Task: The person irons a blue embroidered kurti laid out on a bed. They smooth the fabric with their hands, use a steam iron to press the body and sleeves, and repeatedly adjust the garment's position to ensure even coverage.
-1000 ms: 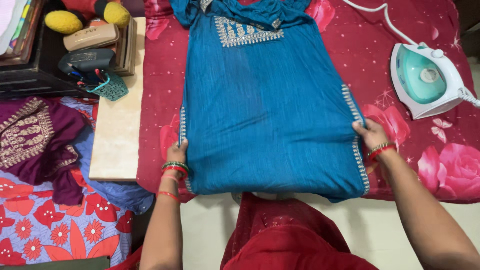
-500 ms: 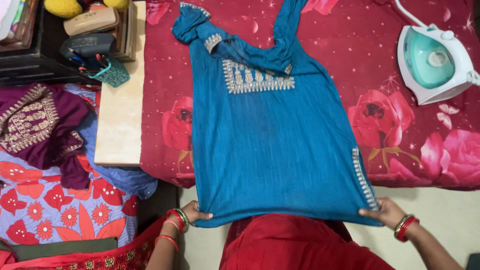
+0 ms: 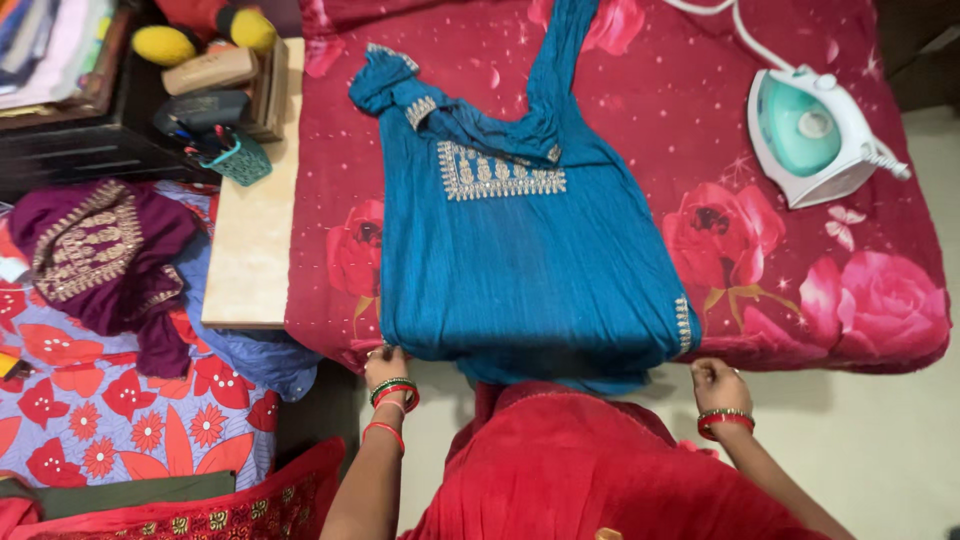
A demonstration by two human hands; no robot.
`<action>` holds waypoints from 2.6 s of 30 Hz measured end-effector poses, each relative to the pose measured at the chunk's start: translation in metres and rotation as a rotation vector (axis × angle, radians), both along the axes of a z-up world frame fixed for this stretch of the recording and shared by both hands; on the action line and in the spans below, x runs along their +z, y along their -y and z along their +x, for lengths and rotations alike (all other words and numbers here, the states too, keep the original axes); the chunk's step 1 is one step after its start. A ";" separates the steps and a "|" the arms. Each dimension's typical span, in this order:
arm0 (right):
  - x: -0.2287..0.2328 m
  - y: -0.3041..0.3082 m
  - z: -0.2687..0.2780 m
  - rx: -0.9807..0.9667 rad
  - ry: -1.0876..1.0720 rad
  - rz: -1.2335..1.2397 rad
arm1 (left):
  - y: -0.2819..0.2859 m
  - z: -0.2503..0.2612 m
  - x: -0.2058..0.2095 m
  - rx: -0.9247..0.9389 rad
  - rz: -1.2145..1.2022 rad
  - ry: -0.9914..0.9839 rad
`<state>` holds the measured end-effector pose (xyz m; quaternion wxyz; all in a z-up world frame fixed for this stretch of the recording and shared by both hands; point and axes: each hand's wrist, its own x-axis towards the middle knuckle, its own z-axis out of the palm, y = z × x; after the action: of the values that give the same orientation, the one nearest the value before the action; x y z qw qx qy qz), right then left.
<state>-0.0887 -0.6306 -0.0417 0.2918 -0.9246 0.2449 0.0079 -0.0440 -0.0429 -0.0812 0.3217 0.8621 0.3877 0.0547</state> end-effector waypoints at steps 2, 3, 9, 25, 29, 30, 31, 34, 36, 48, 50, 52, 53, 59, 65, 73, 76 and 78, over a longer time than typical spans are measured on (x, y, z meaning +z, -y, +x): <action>0.019 -0.006 0.000 -0.017 0.189 -0.003 | 0.009 0.003 0.012 0.138 -0.063 0.146; 0.027 -0.008 0.005 0.007 0.288 0.039 | 0.014 0.004 0.018 0.208 -0.095 0.217; 0.023 -0.012 0.088 0.235 0.498 -0.358 | 0.030 0.015 0.061 0.073 0.186 0.176; 0.068 -0.061 0.329 0.510 0.324 -0.005 | -0.014 0.284 0.139 -0.752 0.330 0.609; 0.108 -0.141 0.446 0.784 0.418 -0.155 | -0.002 0.444 0.154 -1.270 0.729 0.460; 0.116 -0.158 0.469 0.862 0.384 -0.232 | 0.006 0.471 0.157 -1.369 0.921 0.494; 0.121 -0.174 0.489 0.940 0.348 -0.309 | 0.013 0.489 0.161 -1.469 0.884 0.421; 0.125 -0.206 0.540 1.126 0.162 -0.343 | 0.032 0.533 0.176 -1.673 0.770 0.032; 0.119 -0.207 0.559 1.150 -0.023 -0.421 | 0.039 0.550 0.183 -1.644 0.666 -0.463; 0.127 0.008 0.610 0.398 0.226 -0.806 | 0.020 0.658 0.180 -1.295 0.355 0.185; 0.113 0.012 0.611 0.390 0.191 -0.782 | 0.029 0.679 0.165 -1.415 0.376 0.113; 0.105 0.001 0.614 0.389 0.198 -0.682 | 0.034 0.703 0.146 -1.526 0.387 0.020; 0.106 -0.005 0.614 0.439 0.248 -0.680 | 0.032 0.713 0.137 -1.575 0.386 -0.040; 0.109 -0.067 0.610 0.817 0.419 -0.372 | 0.037 0.729 0.086 -1.316 -0.071 -0.065; 0.088 -0.104 0.640 0.729 0.110 -0.225 | 0.055 0.703 0.103 -1.235 0.000 0.039; 0.100 -0.132 0.671 0.791 0.521 -0.468 | 0.048 0.687 0.129 -0.816 0.089 0.002; 0.096 -0.151 0.672 0.843 0.453 -0.395 | 0.042 0.688 0.123 -0.950 -0.071 0.104; 0.091 -0.158 0.673 0.823 0.444 -0.221 | 0.041 0.692 0.120 -1.111 -0.107 0.251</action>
<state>0.5842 -0.4731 0.0495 0.2095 -0.9496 -0.2103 -0.1009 0.6479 -0.0840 0.0387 0.3889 0.9058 -0.1629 -0.0404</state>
